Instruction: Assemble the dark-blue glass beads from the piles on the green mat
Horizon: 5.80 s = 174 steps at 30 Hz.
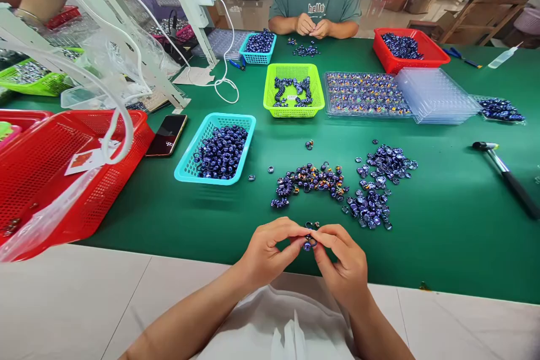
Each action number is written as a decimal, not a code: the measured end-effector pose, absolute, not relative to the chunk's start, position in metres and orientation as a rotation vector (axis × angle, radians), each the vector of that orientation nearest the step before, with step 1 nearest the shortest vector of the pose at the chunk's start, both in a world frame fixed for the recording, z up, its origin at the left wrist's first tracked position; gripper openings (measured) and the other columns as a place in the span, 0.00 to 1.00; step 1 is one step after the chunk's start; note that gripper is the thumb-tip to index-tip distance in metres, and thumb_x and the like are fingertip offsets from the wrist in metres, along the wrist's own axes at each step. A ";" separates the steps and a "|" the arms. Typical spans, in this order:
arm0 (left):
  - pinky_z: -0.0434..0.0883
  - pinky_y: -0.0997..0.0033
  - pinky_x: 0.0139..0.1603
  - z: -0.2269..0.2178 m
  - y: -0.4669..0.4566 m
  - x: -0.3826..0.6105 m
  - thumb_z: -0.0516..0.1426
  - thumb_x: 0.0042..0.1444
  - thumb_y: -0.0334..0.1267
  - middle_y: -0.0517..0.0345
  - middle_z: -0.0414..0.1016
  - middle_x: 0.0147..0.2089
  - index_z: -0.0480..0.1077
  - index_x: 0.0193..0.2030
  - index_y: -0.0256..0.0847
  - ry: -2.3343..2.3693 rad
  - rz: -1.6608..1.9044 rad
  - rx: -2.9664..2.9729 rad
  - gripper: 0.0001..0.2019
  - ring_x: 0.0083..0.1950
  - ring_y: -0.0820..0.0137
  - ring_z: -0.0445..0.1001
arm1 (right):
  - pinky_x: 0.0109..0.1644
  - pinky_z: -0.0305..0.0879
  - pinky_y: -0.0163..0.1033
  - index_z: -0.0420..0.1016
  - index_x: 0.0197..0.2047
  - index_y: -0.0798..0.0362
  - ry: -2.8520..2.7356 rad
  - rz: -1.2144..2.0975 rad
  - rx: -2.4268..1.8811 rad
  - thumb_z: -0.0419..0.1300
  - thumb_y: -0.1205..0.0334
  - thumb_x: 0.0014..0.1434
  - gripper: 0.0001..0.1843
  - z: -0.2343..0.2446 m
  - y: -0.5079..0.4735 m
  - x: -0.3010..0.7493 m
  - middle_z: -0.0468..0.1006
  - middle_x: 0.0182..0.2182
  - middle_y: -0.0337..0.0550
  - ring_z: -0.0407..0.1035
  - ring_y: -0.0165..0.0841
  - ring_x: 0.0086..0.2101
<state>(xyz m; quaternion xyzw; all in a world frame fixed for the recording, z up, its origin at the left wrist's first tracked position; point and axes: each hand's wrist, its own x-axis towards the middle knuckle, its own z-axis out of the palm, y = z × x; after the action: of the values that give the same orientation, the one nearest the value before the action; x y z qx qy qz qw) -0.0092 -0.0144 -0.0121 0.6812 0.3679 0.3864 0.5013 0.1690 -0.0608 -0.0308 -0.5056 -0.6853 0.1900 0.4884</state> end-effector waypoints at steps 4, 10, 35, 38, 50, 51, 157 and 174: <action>0.73 0.71 0.38 -0.012 -0.014 -0.009 0.59 0.59 0.30 0.51 0.83 0.36 0.80 0.43 0.40 0.901 0.893 1.616 0.09 0.36 0.68 0.78 | 0.35 0.72 0.40 0.78 0.46 0.49 -1.672 0.499 -1.259 0.58 0.74 0.61 0.14 -0.030 -0.062 0.169 0.78 0.37 0.45 0.74 0.34 0.35; 0.73 0.71 0.37 -0.015 -0.015 -0.006 0.60 0.59 0.32 0.50 0.82 0.35 0.81 0.41 0.38 0.981 0.876 1.532 0.08 0.36 0.67 0.78 | 0.40 0.72 0.41 0.77 0.45 0.49 -1.675 0.487 -1.297 0.57 0.73 0.62 0.13 -0.034 -0.062 0.166 0.79 0.38 0.45 0.74 0.35 0.38; 0.71 0.71 0.37 -0.024 -0.022 -0.001 0.59 0.60 0.32 0.54 0.79 0.32 0.78 0.39 0.41 1.019 0.982 1.655 0.06 0.33 0.68 0.74 | 0.27 0.70 0.32 0.76 0.34 0.53 -1.191 1.002 -1.316 0.61 0.63 0.60 0.04 -0.035 -0.054 0.151 0.75 0.28 0.40 0.71 0.29 0.26; 0.71 0.71 0.36 -0.025 -0.020 0.001 0.60 0.59 0.33 0.54 0.79 0.32 0.79 0.38 0.41 1.049 0.955 1.619 0.05 0.33 0.68 0.74 | 0.27 0.71 0.32 0.77 0.34 0.53 -1.193 1.046 -1.318 0.61 0.62 0.61 0.06 -0.037 -0.052 0.154 0.75 0.28 0.40 0.71 0.29 0.26; 0.71 0.73 0.33 -0.023 -0.003 0.009 0.68 0.50 0.43 0.57 0.79 0.28 0.79 0.36 0.36 0.975 0.801 0.838 0.12 0.27 0.73 0.74 | 0.42 0.67 0.49 0.79 0.44 0.51 -1.979 0.009 -1.678 0.58 0.61 0.65 0.09 -0.047 -0.026 0.244 0.77 0.38 0.49 0.68 0.42 0.39; 0.71 0.73 0.33 -0.024 -0.001 0.008 0.68 0.50 0.43 0.57 0.79 0.28 0.79 0.37 0.36 0.943 0.807 0.801 0.13 0.27 0.73 0.74 | 0.41 0.66 0.49 0.79 0.42 0.51 -2.051 -0.085 -1.691 0.59 0.61 0.65 0.08 -0.051 -0.023 0.248 0.77 0.37 0.50 0.67 0.43 0.38; 0.73 0.72 0.36 -0.011 -0.016 0.002 0.68 0.50 0.41 0.54 0.81 0.31 0.80 0.37 0.37 0.935 0.842 0.770 0.11 0.32 0.70 0.76 | 0.30 0.69 0.36 0.71 0.57 0.43 -1.813 0.270 -1.063 0.58 0.75 0.61 0.24 -0.042 -0.058 0.172 0.76 0.31 0.41 0.70 0.31 0.29; 0.73 0.73 0.39 -0.005 -0.014 0.001 0.66 0.54 0.41 0.54 0.83 0.36 0.77 0.38 0.37 0.852 0.888 0.771 0.10 0.35 0.71 0.77 | 0.33 0.71 0.38 0.73 0.56 0.46 -1.799 0.241 -1.082 0.59 0.77 0.60 0.24 -0.046 -0.060 0.171 0.76 0.34 0.43 0.72 0.32 0.32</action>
<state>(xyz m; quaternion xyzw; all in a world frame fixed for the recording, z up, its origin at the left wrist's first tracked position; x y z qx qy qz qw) 0.0007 -0.0137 -0.0054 0.3526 0.3895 0.4062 0.7476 0.1707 -0.0597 -0.0458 -0.4460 -0.7411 0.0993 0.4920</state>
